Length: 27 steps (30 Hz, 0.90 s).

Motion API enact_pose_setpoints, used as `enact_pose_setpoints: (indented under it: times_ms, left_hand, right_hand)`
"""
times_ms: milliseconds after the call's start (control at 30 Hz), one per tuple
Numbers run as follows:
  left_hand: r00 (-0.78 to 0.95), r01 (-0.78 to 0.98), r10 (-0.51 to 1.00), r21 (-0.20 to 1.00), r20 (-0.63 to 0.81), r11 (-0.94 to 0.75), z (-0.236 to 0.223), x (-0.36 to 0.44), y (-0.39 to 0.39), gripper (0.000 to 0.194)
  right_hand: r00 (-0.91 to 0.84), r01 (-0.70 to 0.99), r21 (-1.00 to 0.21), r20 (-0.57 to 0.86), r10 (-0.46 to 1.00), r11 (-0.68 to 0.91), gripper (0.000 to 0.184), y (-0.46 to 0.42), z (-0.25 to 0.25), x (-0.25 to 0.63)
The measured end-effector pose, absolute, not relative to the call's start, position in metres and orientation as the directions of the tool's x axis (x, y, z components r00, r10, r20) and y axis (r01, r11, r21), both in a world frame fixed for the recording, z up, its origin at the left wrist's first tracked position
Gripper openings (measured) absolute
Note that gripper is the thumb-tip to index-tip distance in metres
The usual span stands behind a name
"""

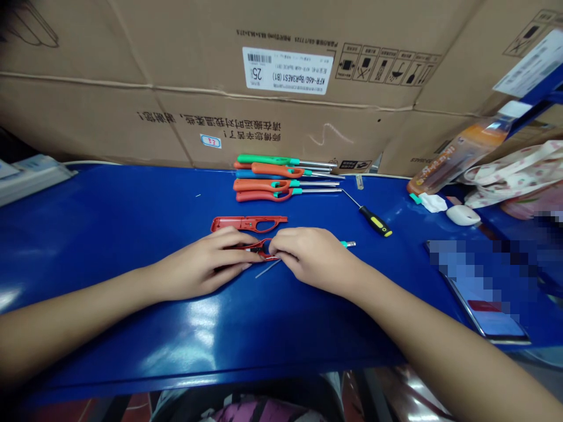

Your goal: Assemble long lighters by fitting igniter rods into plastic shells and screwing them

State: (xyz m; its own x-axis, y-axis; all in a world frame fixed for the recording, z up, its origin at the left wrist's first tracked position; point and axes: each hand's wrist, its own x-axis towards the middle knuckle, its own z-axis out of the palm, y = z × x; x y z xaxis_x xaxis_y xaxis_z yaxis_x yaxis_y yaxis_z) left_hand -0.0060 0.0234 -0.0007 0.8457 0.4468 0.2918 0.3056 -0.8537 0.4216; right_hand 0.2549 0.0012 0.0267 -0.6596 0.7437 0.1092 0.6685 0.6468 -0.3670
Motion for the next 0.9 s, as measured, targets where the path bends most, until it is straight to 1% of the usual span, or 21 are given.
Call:
enact_pose_setpoints:
  times_ms: [233,533,700,900]
  left_hand:
    - [0.855,0.331,0.455,0.412,0.251,-0.849,0.0,-0.005,0.023,0.037]
    - [0.87,0.361,0.441,0.325,0.219,-0.874,0.003,-0.002,0.022,0.042]
    - [0.877,0.376,0.433,0.267,0.207,-0.888,0.002,0.0,0.02,0.045]
    - [0.881,0.37,0.428,0.271,0.203,-0.889,0.002,0.0,0.02,0.045]
  right_hand:
    - [-0.684,0.636,-0.398,0.105,0.722,0.66,0.018,0.002,0.027,0.257]
    - [-0.703,0.623,-0.398,0.092,0.705,0.673,0.018,0.004,0.029,0.259]
    - [-0.718,0.638,-0.347,0.056,0.694,0.687,0.018,0.001,0.034,0.26]
    - [-0.726,0.657,-0.301,-0.004,0.688,0.691,0.02,-0.002,0.041,0.257]
